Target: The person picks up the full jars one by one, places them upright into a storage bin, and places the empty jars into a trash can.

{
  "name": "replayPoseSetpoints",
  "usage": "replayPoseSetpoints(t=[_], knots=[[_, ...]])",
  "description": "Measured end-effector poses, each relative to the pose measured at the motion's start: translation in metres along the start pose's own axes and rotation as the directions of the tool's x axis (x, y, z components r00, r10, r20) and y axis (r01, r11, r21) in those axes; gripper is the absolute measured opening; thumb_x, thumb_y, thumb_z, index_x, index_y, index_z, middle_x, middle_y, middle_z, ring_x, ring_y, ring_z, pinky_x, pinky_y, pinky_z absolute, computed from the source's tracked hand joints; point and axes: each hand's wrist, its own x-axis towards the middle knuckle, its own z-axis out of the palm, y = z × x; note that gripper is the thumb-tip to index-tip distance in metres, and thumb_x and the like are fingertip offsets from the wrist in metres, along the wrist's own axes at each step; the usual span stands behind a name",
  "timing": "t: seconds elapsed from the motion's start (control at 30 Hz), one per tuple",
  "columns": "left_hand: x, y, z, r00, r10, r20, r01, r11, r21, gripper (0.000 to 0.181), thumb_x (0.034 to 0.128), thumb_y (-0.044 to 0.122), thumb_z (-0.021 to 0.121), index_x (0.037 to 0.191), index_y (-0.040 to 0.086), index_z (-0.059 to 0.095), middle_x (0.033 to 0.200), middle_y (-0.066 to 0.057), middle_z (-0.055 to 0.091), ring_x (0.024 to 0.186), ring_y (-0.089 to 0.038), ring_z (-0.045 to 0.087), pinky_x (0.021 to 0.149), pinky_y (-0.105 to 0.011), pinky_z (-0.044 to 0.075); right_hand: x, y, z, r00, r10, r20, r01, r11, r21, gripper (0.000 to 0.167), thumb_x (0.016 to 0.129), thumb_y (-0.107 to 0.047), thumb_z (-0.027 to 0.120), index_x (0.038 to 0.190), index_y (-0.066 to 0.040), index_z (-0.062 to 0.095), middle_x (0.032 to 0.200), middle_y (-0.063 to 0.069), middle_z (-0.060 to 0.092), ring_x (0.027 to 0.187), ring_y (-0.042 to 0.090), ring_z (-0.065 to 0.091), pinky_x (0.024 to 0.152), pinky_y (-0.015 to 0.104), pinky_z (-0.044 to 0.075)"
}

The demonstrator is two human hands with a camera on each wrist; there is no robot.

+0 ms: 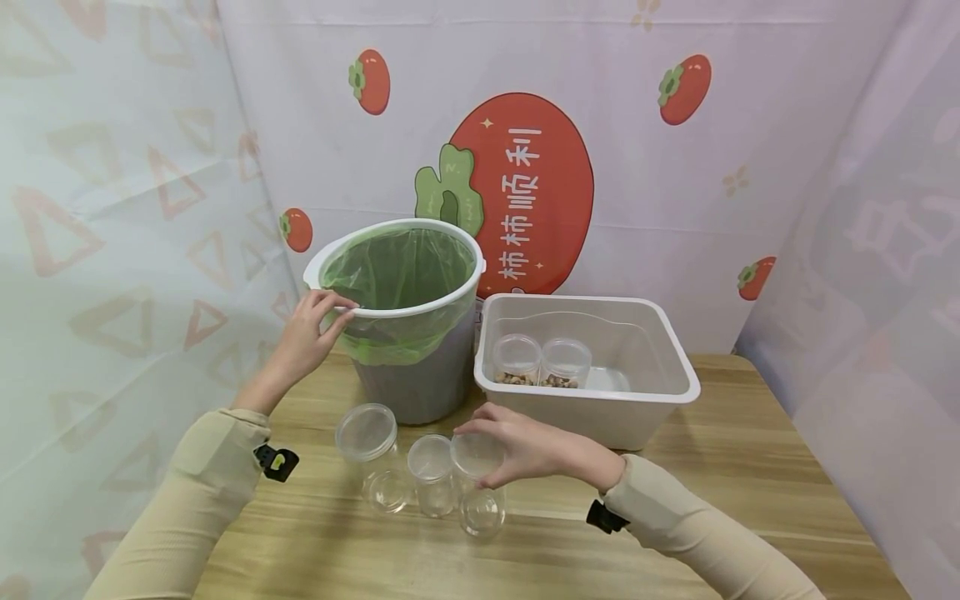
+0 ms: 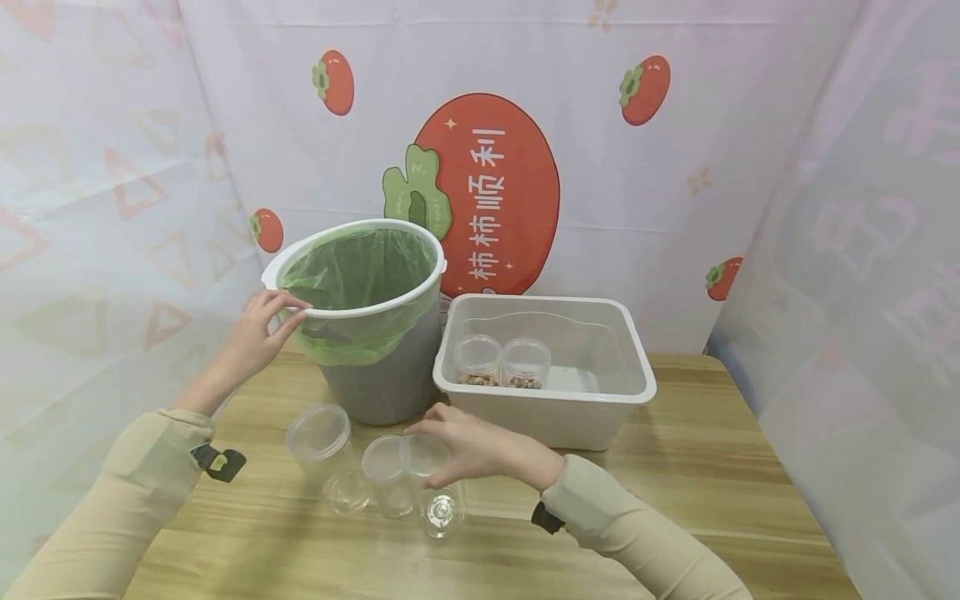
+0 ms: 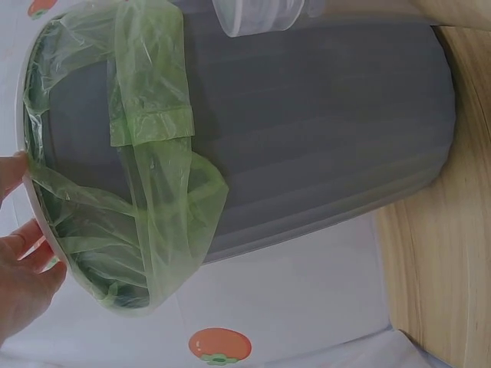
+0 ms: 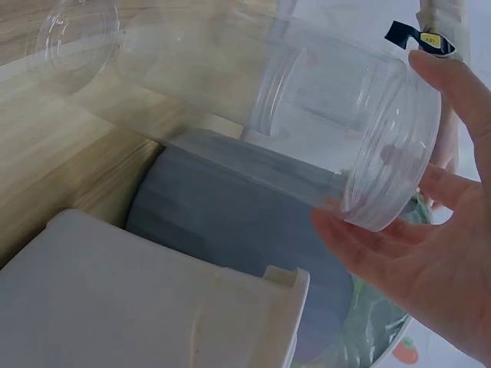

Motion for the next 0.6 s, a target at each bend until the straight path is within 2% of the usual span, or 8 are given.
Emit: replayPoseSetpoints(t=[0.27,0.6], knots=[[-0.001,-0.002,0.000,1.000,0.007,-0.002,-0.007,1.000,-0.004,0.009,0.0844,0.004,0.057,0.092,-0.001,0.059,0.099,-0.020,0.050,0.098,-0.036,0.042,0.081,-0.052,0.031,-0.006,0.001,-0.017,0.994,-0.026,-0.102,0.023,0.999,-0.028,0.058,0.068,-0.029,0.074,0.119,-0.012,0.053,0.108,0.004,0.047,0.095,0.015,0.049,0.081,0.025,0.041],[0.000,-0.002,0.001,1.000,0.011,0.000,-0.011,1.000,0.002,0.009,0.0843,0.004,0.057,0.092,0.000,0.059,0.098,-0.020,0.050,0.098,-0.036,0.042,0.080,-0.052,0.031,-0.018,-0.001,-0.053,0.985,0.054,-0.166,-0.063,0.997,-0.048,0.057,0.071,-0.032,0.070,0.122,-0.017,0.050,0.114,0.002,0.047,0.100,0.017,0.050,0.083,0.034,0.042]])
